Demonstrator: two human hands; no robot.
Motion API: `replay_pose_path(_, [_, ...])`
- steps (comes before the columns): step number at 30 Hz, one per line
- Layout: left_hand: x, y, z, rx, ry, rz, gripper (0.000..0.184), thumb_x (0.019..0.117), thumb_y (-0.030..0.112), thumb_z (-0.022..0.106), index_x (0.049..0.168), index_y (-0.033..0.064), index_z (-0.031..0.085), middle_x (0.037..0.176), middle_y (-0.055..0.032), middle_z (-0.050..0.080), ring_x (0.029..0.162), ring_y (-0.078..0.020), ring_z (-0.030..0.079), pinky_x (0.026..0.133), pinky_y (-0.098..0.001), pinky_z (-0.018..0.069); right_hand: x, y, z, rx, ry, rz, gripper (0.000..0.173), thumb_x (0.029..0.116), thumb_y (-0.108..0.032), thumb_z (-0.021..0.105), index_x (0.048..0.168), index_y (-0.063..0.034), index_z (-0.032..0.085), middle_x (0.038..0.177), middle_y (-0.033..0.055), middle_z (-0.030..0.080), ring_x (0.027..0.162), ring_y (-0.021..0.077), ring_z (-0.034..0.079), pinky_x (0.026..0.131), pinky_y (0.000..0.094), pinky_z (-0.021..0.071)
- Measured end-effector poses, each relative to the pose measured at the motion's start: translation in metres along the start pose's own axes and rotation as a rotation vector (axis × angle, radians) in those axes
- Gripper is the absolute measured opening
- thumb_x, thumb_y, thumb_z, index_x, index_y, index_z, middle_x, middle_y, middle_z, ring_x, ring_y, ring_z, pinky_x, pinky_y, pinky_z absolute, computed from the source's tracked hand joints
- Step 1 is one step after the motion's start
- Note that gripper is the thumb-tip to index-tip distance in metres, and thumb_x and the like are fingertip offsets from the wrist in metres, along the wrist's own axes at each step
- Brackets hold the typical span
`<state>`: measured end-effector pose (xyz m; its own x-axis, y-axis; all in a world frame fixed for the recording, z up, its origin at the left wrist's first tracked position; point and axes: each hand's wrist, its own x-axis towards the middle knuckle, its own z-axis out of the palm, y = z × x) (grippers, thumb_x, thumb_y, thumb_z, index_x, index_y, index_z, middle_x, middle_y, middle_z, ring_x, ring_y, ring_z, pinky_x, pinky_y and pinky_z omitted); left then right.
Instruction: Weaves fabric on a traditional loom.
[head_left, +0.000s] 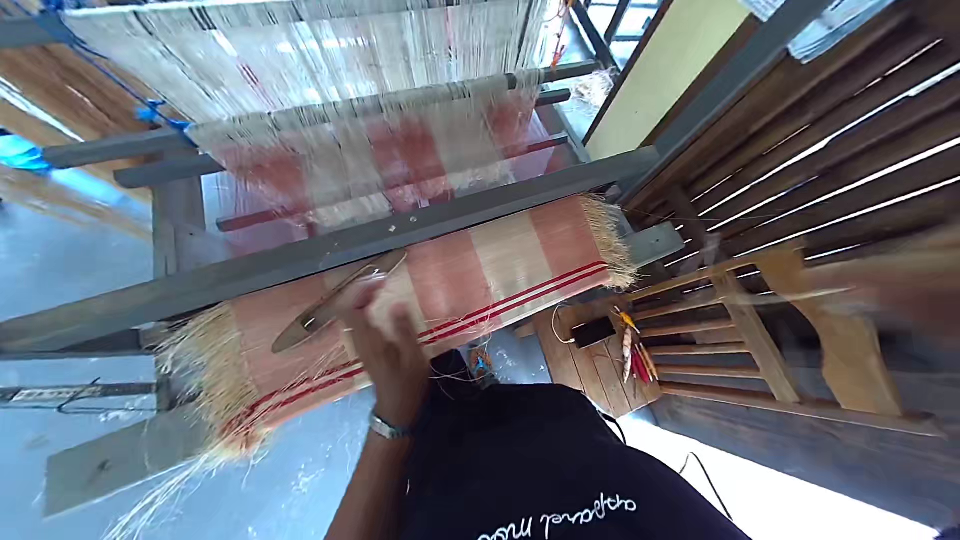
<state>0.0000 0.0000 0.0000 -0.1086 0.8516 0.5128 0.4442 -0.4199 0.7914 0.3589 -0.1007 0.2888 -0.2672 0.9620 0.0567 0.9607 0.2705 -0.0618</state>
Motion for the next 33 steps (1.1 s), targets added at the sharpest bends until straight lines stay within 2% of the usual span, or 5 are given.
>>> replay_pose_path(12, [-0.014,0.092,0.037,-0.814,-0.764,-0.412,0.048,0.1124,0.026,0.036,0.152,-0.0004,0.032,0.123,-0.0093,0.062,0.079,-0.0122,0.068,0.071,-0.0327,0.0621,0.068,-0.056,0.191,0.348,0.033,-0.388,0.018,0.1010,-0.013,0.060,0.115,-0.0067,0.067,0.094,0.0109,0.071,0.086,0.0265,0.073,0.076,0.0401,0.0621])
replay_pose_path(18, [-0.025,0.068,0.037,-0.306,-0.508,-0.130,0.024,0.1026,0.009,0.055,0.121,-0.0051,0.060,0.104,-0.0122,0.068,0.077,-0.0097,0.064,0.073,-0.0281,0.0571,0.100,-0.062,0.218,0.551,0.125,-0.453,0.010,0.0977,-0.012,0.062,0.101,-0.0069,0.070,0.093,0.0096,0.070,0.086,0.0228,0.071,0.078,0.0363,0.0613])
replay_pose_path(25, [-0.004,0.076,0.010,-0.330,-0.189,0.054,0.026,0.1097,0.029,0.047,0.106,0.0072,0.061,0.092,0.0002,0.063,0.083,-0.0030,0.062,0.076,-0.0212,0.0549,0.129,-0.100,0.226,1.100,0.078,-0.448,0.062,0.1034,-0.051,0.055,0.142,-0.0031,0.052,0.136,0.0112,0.063,0.126,0.0174,0.060,0.109,0.0417,0.0499])
replay_pose_path(29, [0.038,0.083,-0.057,-0.764,0.202,-0.088,0.011,0.1047,0.038,0.055,0.107,0.0342,0.065,0.090,0.0137,0.070,0.076,0.0001,0.066,0.069,-0.0194,0.0572,0.118,-0.126,0.247,1.137,-0.223,-0.637,0.040,0.1070,-0.040,0.054,0.111,-0.0023,0.065,0.074,0.0089,0.068,0.063,0.0175,0.068,0.060,0.0394,0.0595])
replay_pose_path(33, [0.052,0.062,-0.190,-0.712,0.464,-0.088,0.030,0.1115,0.035,0.034,0.107,0.0305,0.063,0.067,0.0155,0.057,0.056,0.0020,0.053,0.051,-0.0156,0.0465,0.117,-0.060,0.262,0.978,0.142,-0.374,0.036,0.1072,-0.029,0.053,0.088,-0.0053,0.071,0.067,0.0038,0.061,0.058,0.0111,0.056,0.055,0.0308,0.0499])
